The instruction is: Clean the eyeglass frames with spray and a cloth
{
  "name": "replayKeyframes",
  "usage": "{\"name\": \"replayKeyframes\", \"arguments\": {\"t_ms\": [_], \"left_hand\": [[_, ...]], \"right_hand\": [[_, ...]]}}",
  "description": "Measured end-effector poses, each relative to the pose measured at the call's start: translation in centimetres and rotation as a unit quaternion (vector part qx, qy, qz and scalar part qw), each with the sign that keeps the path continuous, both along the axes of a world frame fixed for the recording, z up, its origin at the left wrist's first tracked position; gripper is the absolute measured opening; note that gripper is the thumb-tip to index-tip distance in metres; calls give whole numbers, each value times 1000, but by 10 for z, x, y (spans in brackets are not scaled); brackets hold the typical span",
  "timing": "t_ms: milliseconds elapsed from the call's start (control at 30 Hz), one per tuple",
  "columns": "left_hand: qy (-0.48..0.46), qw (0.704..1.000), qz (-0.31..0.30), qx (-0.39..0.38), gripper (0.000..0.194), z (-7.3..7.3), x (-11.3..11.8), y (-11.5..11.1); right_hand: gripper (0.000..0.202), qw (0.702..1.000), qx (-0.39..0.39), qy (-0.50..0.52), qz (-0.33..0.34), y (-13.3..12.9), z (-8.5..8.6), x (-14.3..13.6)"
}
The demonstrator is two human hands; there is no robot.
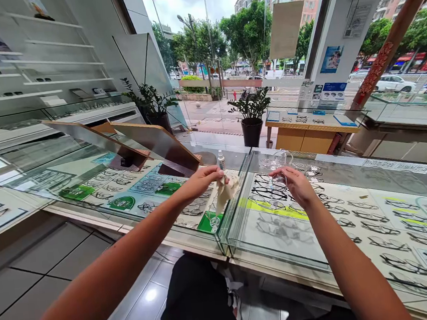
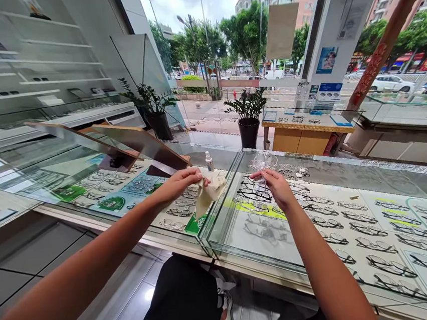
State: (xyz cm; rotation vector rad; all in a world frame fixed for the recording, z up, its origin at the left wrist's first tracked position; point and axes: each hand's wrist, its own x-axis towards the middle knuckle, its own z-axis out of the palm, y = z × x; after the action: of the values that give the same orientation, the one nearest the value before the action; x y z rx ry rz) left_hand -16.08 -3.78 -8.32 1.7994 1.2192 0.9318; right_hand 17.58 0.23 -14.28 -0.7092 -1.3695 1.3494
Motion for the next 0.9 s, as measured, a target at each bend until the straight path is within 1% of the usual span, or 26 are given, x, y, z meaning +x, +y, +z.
{"name": "replayKeyframes", "arguments": {"t_ms": [67, 133, 167, 233, 300, 400, 467, 533, 600, 700, 800, 900], "left_hand": [[63, 997, -30, -15, 45, -17, 3, 8], [133, 990, -31, -13, 44, -37, 2, 15], [171, 985, -19, -3, 43, -47, 0, 18], [248, 968, 7, 39, 39, -61, -3, 20], [301, 949, 26, 92, 36, -70, -8, 18], [316, 938, 18, 144, 45, -72, -15, 7], [322, 933, -17, 159, 49, -72, -21, -2], [332, 929, -54, 155, 49, -72, -26, -9], [331, 932, -64, 134, 47, -75, -31, -12], [304, 947, -27, 96, 43, -82, -36, -11], [252, 964, 1, 81, 39, -87, -35, -7], [168, 981, 28, 98, 44, -84, -30, -4]], "right_hand": [[27, 1000, 2, 4, 2, 0, 0, 0], [26, 1000, 4, 6, 4, 1, 0, 0], [25, 1000, 5, 6, 4, 0, 0, 0], [25, 1000, 4, 5, 3, 0, 0, 0], [24, 1000, 4, 8, 4, 0, 1, 0], [24, 1000, 4, 10, 5, -1, 3, -1], [24, 1000, 2, 6, 3, -2, 4, -1], [23, 1000, 3, 2, 2, -3, 5, -1], [23, 1000, 3, -2, 3, -3, 5, -2], [23, 1000, -1, -5, 7, -2, 3, -2], [24, 1000, -5, -7, 10, -1, 1, -1], [25, 1000, -1, -13, 11, 1, 0, 0]]}}
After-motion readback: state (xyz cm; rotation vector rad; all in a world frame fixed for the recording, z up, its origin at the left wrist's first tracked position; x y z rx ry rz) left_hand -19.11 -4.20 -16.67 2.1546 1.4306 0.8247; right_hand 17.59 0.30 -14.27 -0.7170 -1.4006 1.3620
